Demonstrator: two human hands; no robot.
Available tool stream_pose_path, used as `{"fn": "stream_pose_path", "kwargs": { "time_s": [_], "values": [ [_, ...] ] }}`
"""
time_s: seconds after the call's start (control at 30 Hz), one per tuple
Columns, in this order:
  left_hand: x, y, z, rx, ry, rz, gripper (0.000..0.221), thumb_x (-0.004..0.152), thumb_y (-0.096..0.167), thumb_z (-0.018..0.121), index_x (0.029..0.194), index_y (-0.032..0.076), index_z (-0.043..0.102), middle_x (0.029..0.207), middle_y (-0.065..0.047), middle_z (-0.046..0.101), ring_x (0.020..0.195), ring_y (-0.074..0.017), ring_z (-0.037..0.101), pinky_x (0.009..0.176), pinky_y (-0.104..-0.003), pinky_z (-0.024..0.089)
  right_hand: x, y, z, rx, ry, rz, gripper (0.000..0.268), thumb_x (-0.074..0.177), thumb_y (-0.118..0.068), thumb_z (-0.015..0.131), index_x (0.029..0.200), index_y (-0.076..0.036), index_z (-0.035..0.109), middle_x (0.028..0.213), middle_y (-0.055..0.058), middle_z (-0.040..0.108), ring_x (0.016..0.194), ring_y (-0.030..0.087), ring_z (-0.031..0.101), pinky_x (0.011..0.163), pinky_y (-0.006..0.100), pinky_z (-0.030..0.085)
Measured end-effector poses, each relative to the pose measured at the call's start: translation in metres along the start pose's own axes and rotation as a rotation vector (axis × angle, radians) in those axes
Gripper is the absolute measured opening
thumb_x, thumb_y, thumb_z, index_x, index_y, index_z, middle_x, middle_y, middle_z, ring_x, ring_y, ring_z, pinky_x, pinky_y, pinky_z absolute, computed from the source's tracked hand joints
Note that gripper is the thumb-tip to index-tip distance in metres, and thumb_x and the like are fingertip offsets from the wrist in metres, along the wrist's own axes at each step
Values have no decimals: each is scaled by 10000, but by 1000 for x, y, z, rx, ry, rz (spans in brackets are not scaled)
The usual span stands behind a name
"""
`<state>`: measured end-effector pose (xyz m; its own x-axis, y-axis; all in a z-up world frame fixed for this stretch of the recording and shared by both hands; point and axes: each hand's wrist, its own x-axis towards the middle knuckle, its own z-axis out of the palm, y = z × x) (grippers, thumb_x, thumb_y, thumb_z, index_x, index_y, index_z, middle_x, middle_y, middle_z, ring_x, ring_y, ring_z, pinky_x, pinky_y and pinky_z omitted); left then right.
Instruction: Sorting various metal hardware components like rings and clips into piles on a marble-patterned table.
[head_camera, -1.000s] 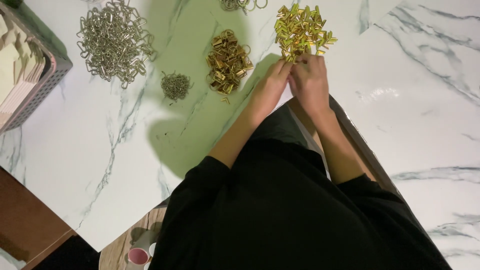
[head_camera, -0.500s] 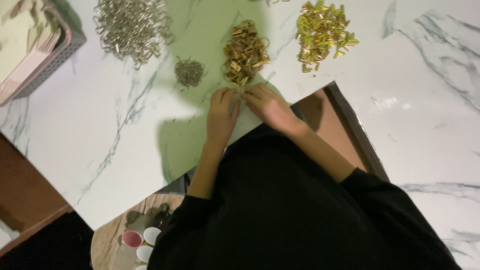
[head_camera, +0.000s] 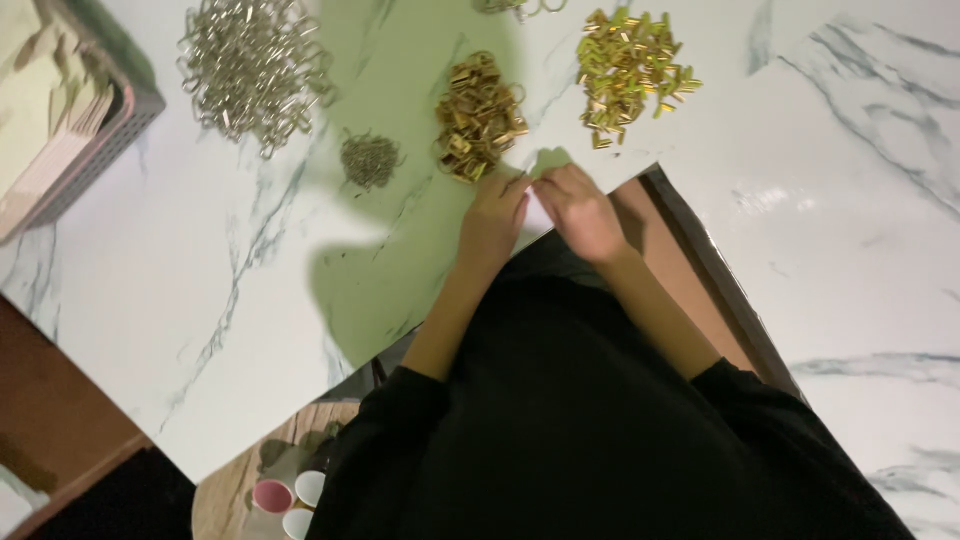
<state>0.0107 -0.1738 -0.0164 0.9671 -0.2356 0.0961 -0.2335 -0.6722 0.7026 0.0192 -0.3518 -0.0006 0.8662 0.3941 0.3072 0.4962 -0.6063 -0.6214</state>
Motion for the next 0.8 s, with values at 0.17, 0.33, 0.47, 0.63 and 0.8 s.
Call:
{"fn": "stream_pose_path", "kwargs": {
  "time_s": [0.17, 0.33, 0.47, 0.63, 0.8],
  "values": [
    [40, 6, 35, -55, -88, 157, 427, 906, 61, 733, 1311, 27, 604, 1234, -144, 593, 1162, -360, 583, 987, -427, 509, -1, 26, -23, -190, 112, 110, 188, 868, -9, 772, 1053, 3, 737, 1103, 123, 656, 1035, 320, 607, 890, 413, 489],
    [87, 25, 43, -158, -189, 115, 760, 898, 46, 760, 1546, -5, 366, 1443, -234, 415, 1349, -435, 487, 1074, -450, 483, 1, 53, -33, -283, 202, 221, 329, 837, -55, 847, 1144, -30, 731, 1242, 132, 611, 1166, 349, 560, 967, 465, 450],
    [123, 25, 47, -110, -179, 141, 1095, 722, 114, 893, 1599, 40, 240, 1622, -243, 203, 1488, -477, 302, 1203, -524, 385, 4, 78, -36, -239, 214, 349, 748, 844, -193, 878, 1464, -12, 500, 1531, 251, 362, 1419, 462, 356, 1168, 568, 320],
    [147, 11, 63, -34, -266, 282, 1340, 673, 291, 971, 1606, -7, 57, 1665, -284, -29, 1552, -489, 56, 1271, -576, 206, 7, 103, -30, -264, 163, 412, 976, 974, -391, 808, 1650, 19, 237, 1679, 342, 110, 1559, 536, 140, 1270, 628, 161],
    [161, 16, 65, 118, -403, 248, 1338, 733, 462, 901, 1590, -51, 11, 1655, -293, -80, 1561, -447, -36, 1285, -562, 47, 23, 112, -38, -240, 106, 482, 876, 1039, -434, 691, 1639, 36, 259, 1693, 303, 168, 1580, 491, 165, 1300, 589, 164]
  ]
}}
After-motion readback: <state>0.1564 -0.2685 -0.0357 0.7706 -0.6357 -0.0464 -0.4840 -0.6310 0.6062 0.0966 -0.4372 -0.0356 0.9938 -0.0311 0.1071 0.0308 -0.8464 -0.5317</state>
